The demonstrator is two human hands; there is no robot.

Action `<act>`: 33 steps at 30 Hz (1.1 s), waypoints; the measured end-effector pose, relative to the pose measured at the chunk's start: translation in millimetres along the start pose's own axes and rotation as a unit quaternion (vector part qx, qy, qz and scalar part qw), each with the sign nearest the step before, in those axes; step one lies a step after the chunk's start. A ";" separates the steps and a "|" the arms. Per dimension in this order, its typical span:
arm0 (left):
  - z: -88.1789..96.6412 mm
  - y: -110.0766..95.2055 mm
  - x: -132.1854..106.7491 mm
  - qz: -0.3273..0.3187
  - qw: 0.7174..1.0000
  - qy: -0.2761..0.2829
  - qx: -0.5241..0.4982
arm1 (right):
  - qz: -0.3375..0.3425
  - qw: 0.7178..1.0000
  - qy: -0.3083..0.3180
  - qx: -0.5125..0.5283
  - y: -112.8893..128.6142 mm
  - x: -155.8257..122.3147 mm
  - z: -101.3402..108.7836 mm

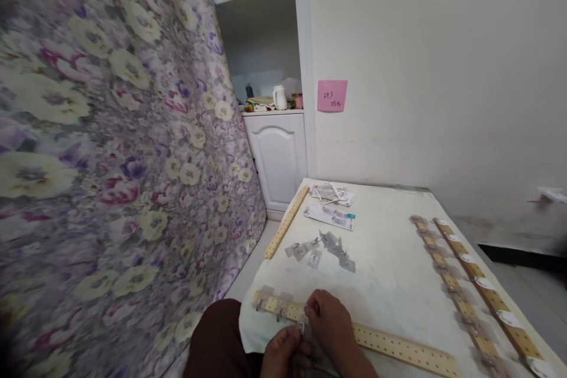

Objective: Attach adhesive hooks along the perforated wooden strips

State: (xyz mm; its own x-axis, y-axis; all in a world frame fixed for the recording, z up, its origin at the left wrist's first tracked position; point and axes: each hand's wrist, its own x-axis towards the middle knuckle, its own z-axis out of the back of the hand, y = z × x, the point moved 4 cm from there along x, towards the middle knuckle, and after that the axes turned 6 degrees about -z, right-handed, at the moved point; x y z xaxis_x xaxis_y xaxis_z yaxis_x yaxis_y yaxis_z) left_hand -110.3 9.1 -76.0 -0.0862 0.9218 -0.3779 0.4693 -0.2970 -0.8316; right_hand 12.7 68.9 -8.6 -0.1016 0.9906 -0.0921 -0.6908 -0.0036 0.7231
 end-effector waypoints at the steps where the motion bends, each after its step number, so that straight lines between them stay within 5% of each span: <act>1: 0.3 -0.5 0.6 0.002 1.000 -0.005 -0.003 | 0.001 1.000 -0.002 -0.008 0.9 1.0 -1.2; 16: -1.9 1.9 5.8 0.001 0.997 -0.066 -0.030 | 0.007 0.998 -0.024 -0.054 -1.6 11.8 -10.1; 33: -0.1 4.2 9.4 -0.006 0.997 -0.076 -0.024 | 0.002 0.997 -0.027 -0.067 -3.6 13.8 -12.2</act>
State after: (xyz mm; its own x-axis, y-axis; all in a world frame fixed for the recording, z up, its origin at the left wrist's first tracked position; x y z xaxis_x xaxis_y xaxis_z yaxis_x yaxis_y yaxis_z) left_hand -109.0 16.6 -83.0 -0.2215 0.8757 -0.4290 0.5093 -0.2713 -0.8167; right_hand 5.1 80.9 -20.8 -0.0688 0.9964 -0.0499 -0.7806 -0.0226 0.6246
